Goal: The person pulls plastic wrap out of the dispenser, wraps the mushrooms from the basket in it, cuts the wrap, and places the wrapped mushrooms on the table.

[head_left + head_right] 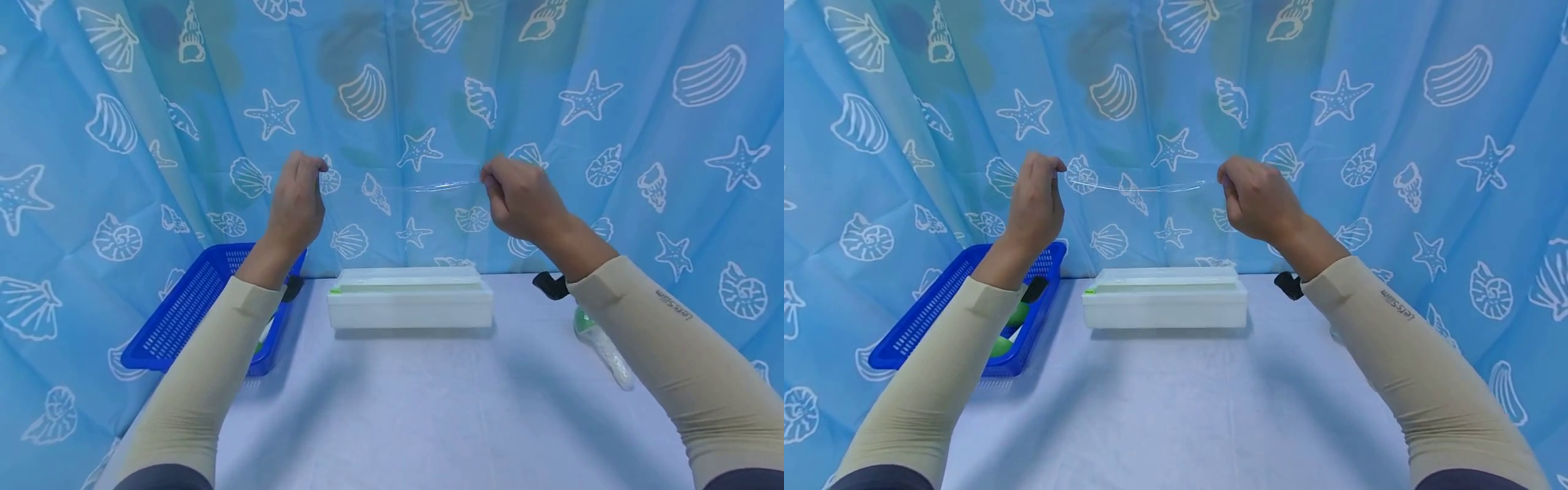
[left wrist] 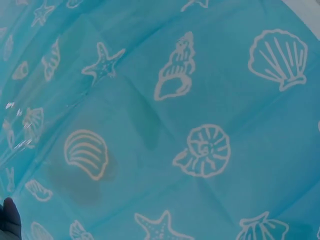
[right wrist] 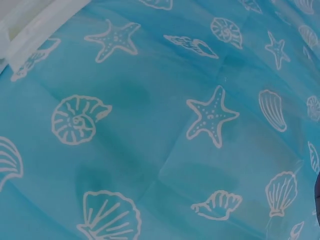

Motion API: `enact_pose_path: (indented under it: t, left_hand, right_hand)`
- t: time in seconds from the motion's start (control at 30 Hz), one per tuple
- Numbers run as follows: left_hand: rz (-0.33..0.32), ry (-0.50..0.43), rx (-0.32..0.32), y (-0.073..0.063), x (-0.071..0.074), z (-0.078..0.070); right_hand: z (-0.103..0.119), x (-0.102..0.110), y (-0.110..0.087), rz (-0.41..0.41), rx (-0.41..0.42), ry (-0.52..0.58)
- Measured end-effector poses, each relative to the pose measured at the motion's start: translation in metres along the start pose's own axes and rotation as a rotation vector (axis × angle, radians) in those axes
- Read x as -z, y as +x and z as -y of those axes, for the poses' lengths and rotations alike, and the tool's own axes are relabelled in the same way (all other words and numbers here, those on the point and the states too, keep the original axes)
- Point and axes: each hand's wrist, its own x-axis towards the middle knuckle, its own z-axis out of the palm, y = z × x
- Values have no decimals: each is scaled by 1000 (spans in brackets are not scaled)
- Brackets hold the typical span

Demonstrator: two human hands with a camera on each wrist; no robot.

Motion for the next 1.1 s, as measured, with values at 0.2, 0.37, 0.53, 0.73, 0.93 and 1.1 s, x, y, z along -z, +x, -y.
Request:
enact_pose_path:
  t: [0.2,0.37,0.53,0.73,0.93,1.1]
  left_hand:
    - [51,-11,-79,-20,14,-15]
    - [86,-39,-138,-45,36,-31]
    - [127,-70,-198,-71,60,-52]
    - [500,-135,-42,-104,93,-93]
    - [893,-224,127,-145,110,-124]
    - [1141,-432,188,-184,106,-131]
  right_hand:
    - [13,12,-24,38,84,48]
    - [31,26,-46,62,191,89]
    - [59,41,-65,91,253,112]
    - [97,51,-104,266,127,350]
    - [123,42,-159,509,-29,621]
    - [139,21,-201,708,-124,749]
